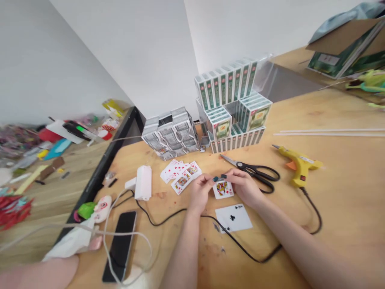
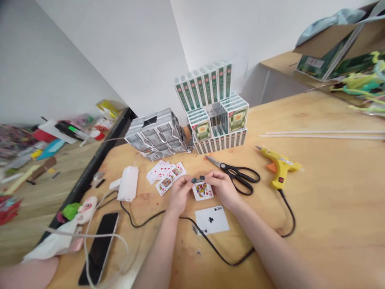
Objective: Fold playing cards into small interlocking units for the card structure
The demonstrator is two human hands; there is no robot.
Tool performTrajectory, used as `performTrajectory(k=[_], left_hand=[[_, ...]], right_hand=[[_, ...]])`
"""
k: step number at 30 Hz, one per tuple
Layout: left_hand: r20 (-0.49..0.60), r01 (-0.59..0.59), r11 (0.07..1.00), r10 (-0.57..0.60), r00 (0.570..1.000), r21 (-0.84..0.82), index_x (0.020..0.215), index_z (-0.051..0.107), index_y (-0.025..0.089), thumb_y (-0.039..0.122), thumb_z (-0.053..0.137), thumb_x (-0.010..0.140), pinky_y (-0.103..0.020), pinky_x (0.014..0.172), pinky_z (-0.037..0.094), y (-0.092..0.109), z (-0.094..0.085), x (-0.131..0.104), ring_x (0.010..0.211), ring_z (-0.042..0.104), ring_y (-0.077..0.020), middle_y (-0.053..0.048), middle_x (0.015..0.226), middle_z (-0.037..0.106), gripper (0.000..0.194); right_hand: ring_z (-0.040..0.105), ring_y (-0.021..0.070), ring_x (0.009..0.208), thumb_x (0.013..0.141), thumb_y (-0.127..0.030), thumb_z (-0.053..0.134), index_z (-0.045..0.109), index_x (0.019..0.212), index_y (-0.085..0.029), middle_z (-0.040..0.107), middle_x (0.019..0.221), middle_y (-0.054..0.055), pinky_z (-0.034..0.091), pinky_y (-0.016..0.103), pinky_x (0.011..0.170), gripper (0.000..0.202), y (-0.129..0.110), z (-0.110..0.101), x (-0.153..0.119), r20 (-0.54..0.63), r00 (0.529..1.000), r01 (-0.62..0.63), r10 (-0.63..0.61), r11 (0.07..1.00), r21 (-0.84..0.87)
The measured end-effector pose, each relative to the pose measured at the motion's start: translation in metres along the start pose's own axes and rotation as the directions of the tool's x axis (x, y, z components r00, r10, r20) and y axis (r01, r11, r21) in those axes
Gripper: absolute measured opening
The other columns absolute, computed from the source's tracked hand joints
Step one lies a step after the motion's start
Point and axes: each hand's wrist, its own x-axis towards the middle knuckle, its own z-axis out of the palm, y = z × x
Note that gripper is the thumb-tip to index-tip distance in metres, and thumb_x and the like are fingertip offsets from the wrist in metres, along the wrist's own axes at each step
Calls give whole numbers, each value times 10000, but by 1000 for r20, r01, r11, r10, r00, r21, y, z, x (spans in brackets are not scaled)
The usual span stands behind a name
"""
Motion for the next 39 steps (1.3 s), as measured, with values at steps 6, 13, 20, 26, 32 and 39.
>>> performTrajectory(k=[6,13,20,26,32,39], left_hand=[[10,-5,1000,5,1000,-23,586,517,157,349,655,619,-220,552,351,4,3,2,543,417,-94,38,561,481,239],[-29,-46,998,45,999,-45,583,523,160,337,646,630,-216,523,345,6,4,5,534,433,-101,37,554,494,221],[-51,-99,995,99,994,-6,583,560,166,341,659,627,-226,543,367,6,6,7,545,457,-114,30,556,520,206],[-49,-151,988,151,987,7,600,584,174,341,650,649,-227,536,377,-1,3,8,552,472,-122,18,577,543,186],[-24,-153,988,153,988,0,608,580,170,348,653,656,-220,530,375,-3,1,7,556,464,-115,21,581,533,198],[-15,-82,995,82,997,-53,625,554,147,365,657,643,-217,542,371,-1,1,9,570,456,-104,34,589,515,242]], right_hand=[[547,132,505,531,-176,727,626,519,-170,643,557,-11,411,270,532,102,-1,-1,4,-43,999,28,-28,1000,-13],[537,135,534,536,-173,717,616,500,-184,623,555,-20,409,282,563,108,-3,0,9,-28,998,54,-55,997,-62],[539,129,565,549,-147,709,644,523,-196,629,587,-21,422,280,606,86,-5,-3,14,10,998,67,-66,996,-53],[558,135,607,547,-145,713,663,545,-197,652,636,-13,436,286,648,73,-6,-7,15,60,997,59,-56,997,-49],[562,136,610,540,-144,713,661,532,-189,654,620,-12,435,279,640,69,-5,-6,17,51,997,53,-50,997,-62],[556,127,585,547,-149,696,637,526,-177,647,604,-15,432,275,640,68,-7,-4,19,44,999,34,-31,996,-80]])
